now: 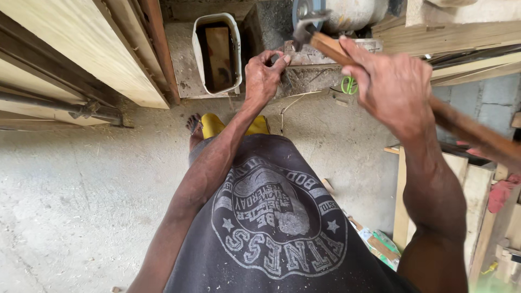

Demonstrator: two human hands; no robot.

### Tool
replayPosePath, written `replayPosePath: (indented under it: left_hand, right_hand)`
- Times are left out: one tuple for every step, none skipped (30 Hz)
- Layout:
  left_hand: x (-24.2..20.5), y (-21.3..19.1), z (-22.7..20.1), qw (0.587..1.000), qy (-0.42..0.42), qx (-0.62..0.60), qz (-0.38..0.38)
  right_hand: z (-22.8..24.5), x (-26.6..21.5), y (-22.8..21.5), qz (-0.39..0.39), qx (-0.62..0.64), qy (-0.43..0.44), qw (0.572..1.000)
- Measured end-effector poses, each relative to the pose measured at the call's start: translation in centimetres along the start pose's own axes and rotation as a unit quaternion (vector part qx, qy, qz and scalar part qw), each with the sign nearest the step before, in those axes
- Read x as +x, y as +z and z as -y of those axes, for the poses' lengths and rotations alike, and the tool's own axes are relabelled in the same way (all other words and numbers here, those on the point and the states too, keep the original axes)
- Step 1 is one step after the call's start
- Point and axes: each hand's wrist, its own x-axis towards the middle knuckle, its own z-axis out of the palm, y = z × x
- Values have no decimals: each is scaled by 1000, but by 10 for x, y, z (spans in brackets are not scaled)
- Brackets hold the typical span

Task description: The person holds a small metal tool against a rotating grinding wheel to sharpen its edge. They repeatedly press the tool against the wheel, pause to inspect the edge, and occasionally dip the tool into a nearby container of liquid before resuming grinding.

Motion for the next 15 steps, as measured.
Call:
replayPosePath:
  left_hand:
    - [0, 1, 1, 1000, 6, 16, -7]
    - [1, 2, 2, 1000, 21, 11, -14]
    - [1, 3, 3, 999, 35, 7, -21]
    - [0, 5, 4, 998, 48, 3, -29]
    - [-1, 7, 5, 999, 35, 2, -28]
    - [-2, 7, 5, 999, 23, 2, -29]
    - [-1, 8, 4, 999, 10, 2, -31]
    - [-3, 8, 4, 999, 22, 0, -37]
    - [-4, 8, 3, 999, 33, -1, -43]
    - [-4, 8, 3, 998, 46, -2, -48]
    - [-3, 8, 3, 997, 51, 1, -54]
    - [-3, 8, 2, 997, 55, 4, -60]
    - [-2, 8, 1, 996, 59, 6, -67]
    - [-4, 7, 2, 997, 51, 4, -58]
    - [-7, 7, 2, 998, 44, 2, -50]
  right_hand:
    - [2, 11, -4, 42, -41, 16, 998]
    - [5, 20, -7, 25, -47, 3, 999]
    - [7, 29, -11, 8, -54, -10, 998]
    - [10, 37, -15, -8, -60, -23, 998]
    - [13, 44, -19, -24, -74, -47, 996]
    - [16, 51, -22, -43, -87, -72, 993]
    - [20, 54, -26, -61, -101, -98, 988]
    - [24, 59, -29, 25, -113, -46, 992]
    - [26, 65, -33, 110, -124, 7, 986]
    - [27, 68, -36, 192, -133, 64, 970]
    - [26, 67, -38, 114, -105, 28, 988]
    - [24, 66, -41, 35, -75, -8, 996]
    - [23, 68, -41, -44, -45, -43, 997]
    - [24, 68, -38, -25, -56, -25, 998]
    - [24, 67, -34, -7, -66, -7, 998]
